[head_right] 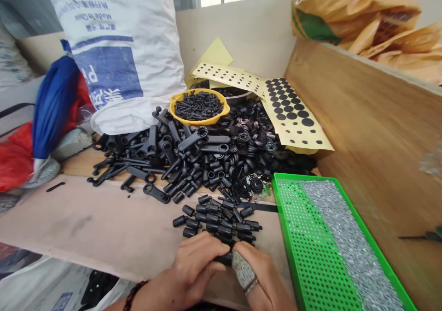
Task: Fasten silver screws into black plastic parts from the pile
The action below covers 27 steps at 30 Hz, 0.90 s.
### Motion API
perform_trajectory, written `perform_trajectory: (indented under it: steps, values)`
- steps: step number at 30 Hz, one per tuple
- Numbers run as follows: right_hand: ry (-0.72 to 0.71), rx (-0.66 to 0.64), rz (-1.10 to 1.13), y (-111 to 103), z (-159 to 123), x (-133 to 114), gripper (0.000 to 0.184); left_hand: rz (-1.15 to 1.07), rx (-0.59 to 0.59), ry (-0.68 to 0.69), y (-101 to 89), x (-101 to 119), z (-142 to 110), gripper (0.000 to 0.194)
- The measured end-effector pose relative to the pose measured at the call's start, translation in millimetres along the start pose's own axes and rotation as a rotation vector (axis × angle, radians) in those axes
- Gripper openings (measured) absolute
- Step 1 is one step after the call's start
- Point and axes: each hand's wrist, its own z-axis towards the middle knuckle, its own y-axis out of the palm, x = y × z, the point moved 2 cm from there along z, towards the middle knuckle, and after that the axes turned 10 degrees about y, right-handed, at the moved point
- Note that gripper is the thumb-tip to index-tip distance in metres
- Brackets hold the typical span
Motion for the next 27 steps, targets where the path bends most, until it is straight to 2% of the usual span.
perform_trajectory:
  steps: [4,8,12,16,20,22,25,27]
  values:
    - [-0.07,-0.057,-0.009,-4,9,-18,0.023,-0.011,-0.057,-0.076,-0.6,0,-2,0.015]
    - [-0.163,-0.02,-0.099,-13,14,-28,0.021,0.023,-0.061,-0.167,-9.9,-7,-4,0.015]
    - [-0.149,0.059,-0.186,-29,16,-22,0.036,0.161,-0.015,-0.243,-28.3,-27,-8,0.015]
    - [-0.185,0.073,-0.283,-39,21,-16,0.038,0.284,-0.105,-0.283,-39.5,-48,-17,0.016]
    - [-0.24,0.084,-0.382,-44,29,-14,0.039,0.346,-0.201,-0.295,-45.2,-54,-20,0.017]
    - [-0.25,0.101,-0.429,-48,35,-13,0.038,0.347,-0.212,-0.271,-48.3,-54,-14,0.017]
    - [-0.258,0.115,-0.483,-53,44,-14,0.037,0.373,-0.245,-0.189,-49.6,-56,8,0.016]
    - [-0.284,0.124,-0.506,-57,50,-16,0.035,0.441,-0.378,-0.122,-45.0,-60,29,0.014]
